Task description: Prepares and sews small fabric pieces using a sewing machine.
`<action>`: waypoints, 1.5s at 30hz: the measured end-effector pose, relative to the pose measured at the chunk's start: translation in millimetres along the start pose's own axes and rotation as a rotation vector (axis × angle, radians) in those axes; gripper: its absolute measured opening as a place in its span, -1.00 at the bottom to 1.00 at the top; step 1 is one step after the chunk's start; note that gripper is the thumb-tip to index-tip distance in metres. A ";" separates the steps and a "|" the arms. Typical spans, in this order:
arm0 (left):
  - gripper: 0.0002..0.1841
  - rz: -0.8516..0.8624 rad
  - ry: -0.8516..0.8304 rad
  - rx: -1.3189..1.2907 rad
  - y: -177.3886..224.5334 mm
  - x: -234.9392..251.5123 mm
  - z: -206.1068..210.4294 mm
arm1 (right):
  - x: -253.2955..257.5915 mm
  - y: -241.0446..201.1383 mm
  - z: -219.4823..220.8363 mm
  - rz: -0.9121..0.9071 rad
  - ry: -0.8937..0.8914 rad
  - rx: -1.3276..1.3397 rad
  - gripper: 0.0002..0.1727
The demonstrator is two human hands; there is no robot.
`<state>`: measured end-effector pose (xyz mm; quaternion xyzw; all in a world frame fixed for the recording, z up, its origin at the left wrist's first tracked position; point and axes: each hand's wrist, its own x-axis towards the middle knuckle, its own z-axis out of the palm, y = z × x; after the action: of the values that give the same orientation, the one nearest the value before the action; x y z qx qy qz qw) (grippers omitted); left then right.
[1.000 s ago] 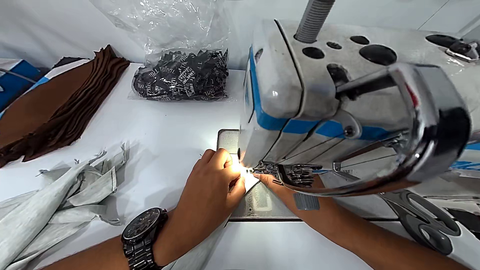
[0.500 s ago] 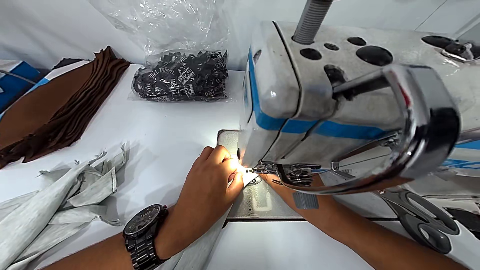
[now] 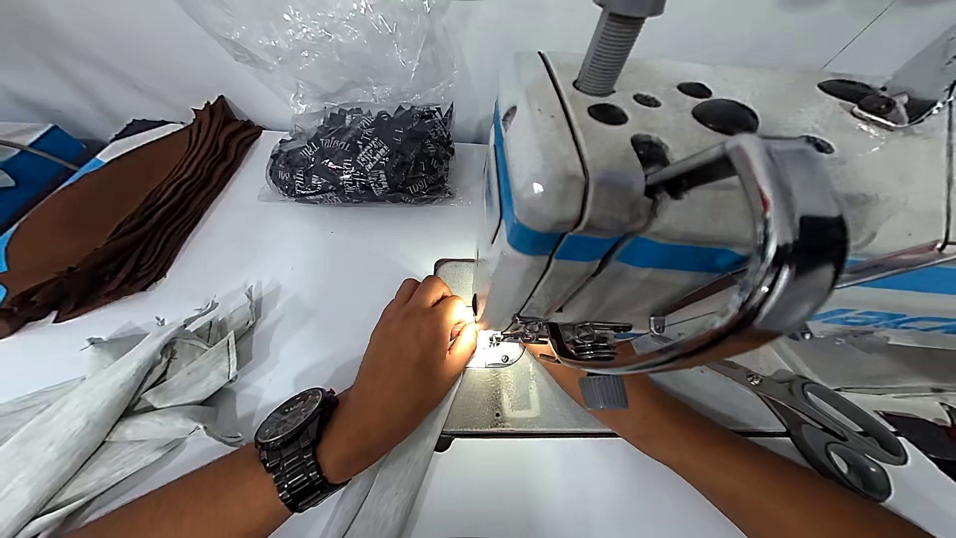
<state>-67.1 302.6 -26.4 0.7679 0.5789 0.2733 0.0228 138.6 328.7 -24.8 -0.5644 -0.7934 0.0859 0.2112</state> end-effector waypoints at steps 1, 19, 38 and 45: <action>-0.81 0.004 0.000 0.006 -0.2 0.9 -0.6 | 0.9 0.5 -1.3 -0.010 0.005 -0.002 -0.85; -0.73 -0.088 -0.061 -0.057 2.6 9.7 10.6 | -151.0 162.7 -121.2 0.088 -0.013 -0.225 -0.49; -0.79 -0.422 0.428 -1.113 140.4 -220.0 -98.4 | -321.3 -63.4 -30.7 -0.118 -0.268 1.147 -0.24; -0.77 -0.383 0.441 -1.046 142.0 -227.1 -102.2 | -298.6 -98.1 -28.4 -0.176 -0.209 0.980 -0.26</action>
<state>-29.2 22.4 21.0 0.4617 0.4869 0.6660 0.3258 148.3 13.4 -33.7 -0.3184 -0.7214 0.4857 0.3772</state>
